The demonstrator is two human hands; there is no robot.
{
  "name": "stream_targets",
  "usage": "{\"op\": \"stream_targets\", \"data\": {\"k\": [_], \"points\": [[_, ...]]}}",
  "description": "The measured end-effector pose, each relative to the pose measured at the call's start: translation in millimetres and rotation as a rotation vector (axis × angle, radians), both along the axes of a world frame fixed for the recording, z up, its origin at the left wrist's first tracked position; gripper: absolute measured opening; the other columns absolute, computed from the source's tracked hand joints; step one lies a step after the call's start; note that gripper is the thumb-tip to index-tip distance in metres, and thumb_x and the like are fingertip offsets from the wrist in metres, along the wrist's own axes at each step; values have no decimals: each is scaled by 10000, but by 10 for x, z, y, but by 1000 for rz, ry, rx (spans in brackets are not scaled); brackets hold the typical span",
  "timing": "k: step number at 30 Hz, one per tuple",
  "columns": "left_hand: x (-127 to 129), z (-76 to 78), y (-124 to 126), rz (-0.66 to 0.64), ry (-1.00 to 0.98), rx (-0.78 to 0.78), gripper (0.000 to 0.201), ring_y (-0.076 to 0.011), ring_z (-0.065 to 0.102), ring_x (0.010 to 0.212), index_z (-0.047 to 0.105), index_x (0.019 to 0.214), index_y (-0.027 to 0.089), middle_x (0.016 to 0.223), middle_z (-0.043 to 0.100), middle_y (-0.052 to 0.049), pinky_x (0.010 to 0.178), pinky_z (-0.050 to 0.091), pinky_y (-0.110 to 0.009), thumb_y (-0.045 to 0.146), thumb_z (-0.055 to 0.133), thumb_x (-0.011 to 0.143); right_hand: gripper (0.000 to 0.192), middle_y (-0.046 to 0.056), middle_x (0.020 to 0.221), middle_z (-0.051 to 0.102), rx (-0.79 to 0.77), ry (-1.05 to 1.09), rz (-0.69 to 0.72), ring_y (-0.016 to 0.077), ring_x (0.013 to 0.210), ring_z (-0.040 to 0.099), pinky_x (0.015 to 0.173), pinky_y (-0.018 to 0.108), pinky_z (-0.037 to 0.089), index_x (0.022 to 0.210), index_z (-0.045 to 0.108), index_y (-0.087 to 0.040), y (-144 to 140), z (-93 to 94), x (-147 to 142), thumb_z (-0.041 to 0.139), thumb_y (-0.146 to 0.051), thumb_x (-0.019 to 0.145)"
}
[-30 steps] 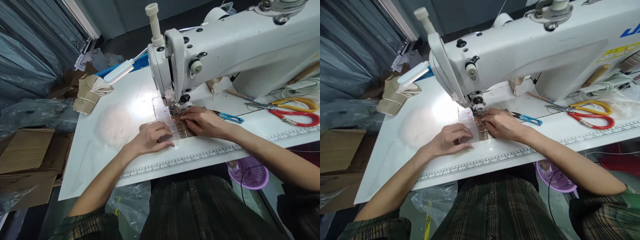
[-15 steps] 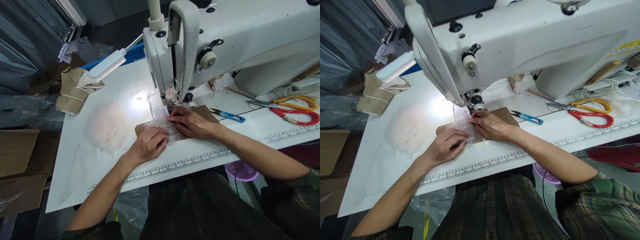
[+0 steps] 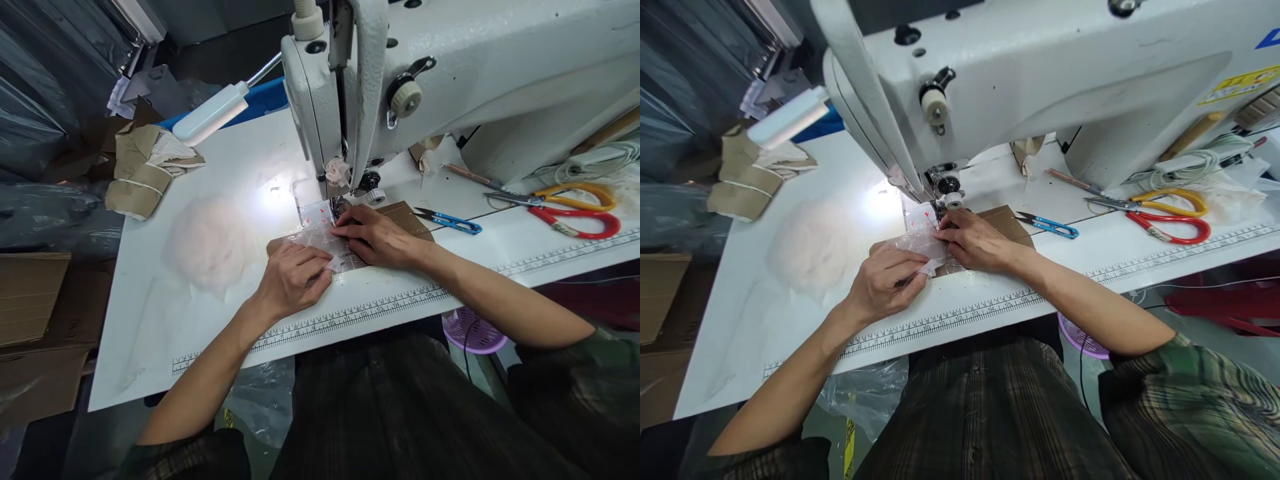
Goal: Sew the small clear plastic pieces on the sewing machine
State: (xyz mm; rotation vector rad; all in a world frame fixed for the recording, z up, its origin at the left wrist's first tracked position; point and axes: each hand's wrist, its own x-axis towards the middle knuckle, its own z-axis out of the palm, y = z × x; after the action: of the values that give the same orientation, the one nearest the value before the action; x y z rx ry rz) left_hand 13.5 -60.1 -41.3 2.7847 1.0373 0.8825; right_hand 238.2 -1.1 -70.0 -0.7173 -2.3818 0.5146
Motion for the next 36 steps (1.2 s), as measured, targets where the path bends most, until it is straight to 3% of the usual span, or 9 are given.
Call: {"op": "stream_targets", "data": {"k": [7, 10, 15, 18, 21, 24, 27, 30, 36], "points": [[-15, 7, -13, 20, -83, -114, 113, -150, 720, 785, 715, 857, 192, 885, 774, -9, 692, 525, -323, 242, 621, 893, 110, 53, 940, 640, -201, 99, 183, 191, 924, 605, 841, 355, 518, 945, 658, -180, -159, 205, 36, 631, -257, 871], [-8, 12, -13, 34, -119, -135, 138, -141, 723, 786, 704, 860, 199, 845, 771, -2, 669, 526, -305, 266, 597, 916, 216, 32, 866, 590, -182, 69, 212, 169, 816, 571, 734, 316, 499, 926, 613, -172, -200, 215, 10, 701, -350, 842], [-35, 33, -9, 21, -102, -136, 115, -168, 713, 856, 679, 890, 198, 952, 755, -37, 752, 537, -354, 277, 595, 889, 130, 65, 903, 601, -148, 16, 210, 174, 830, 568, 742, 323, 483, 903, 599, -165, -205, 152, -26, 569, -289, 927], [-37, 41, -21, 15, -115, -57, 338, -241, 676, 974, 620, 1040, 168, 1082, 703, -114, 799, 545, -427, 402, 665, 799, 119, 68, 903, 616, -177, 30, 215, 171, 821, 580, 749, 325, 488, 875, 600, -167, -218, 141, -28, 540, -251, 934], [-1, 20, -38, -22, -120, 40, 484, -245, 659, 971, 572, 1105, 154, 1054, 683, -119, 811, 556, -429, 467, 728, 770, 108, 65, 905, 627, -202, 39, 199, 170, 818, 586, 756, 326, 491, 883, 610, -169, -224, 160, -21, 549, -248, 924], [32, -19, -55, -36, -87, 65, 232, -187, 668, 870, 605, 1014, 163, 950, 696, -71, 764, 562, -352, 295, 703, 851, 91, 59, 891, 642, -197, 37, 194, 169, 805, 584, 750, 322, 488, 884, 620, -167, -183, 192, 22, 581, -249, 889], [34, -45, -69, -97, -42, 41, 51, -156, 664, 794, 636, 942, 171, 907, 713, -44, 697, 548, -310, 173, 632, 891, 100, 61, 915, 664, -164, 81, 49, 164, 789, 584, 736, 308, 482, 931, 637, -164, -100, 204, 89, 584, -222, 869], [32, -55, -78, -170, 24, 52, 77, -166, 661, 796, 652, 953, 163, 926, 725, -56, 688, 544, -326, 143, 599, 902, 202, 78, 961, 663, -118, 84, -65, 179, 858, 601, 796, 324, 492, 1031, 661, -164, -45, 174, 118, 510, -171, 897], [9, -27, -73, -234, 97, 4, 98, -171, 649, 790, 669, 928, 161, 943, 722, -72, 680, 544, -337, 133, 578, 903, 317, 112, 1105, 602, -88, -43, 11, 231, 1023, 589, 903, 398, 513, 1149, 698, -216, -55, 99, 62, 492, -170, 912]]}}
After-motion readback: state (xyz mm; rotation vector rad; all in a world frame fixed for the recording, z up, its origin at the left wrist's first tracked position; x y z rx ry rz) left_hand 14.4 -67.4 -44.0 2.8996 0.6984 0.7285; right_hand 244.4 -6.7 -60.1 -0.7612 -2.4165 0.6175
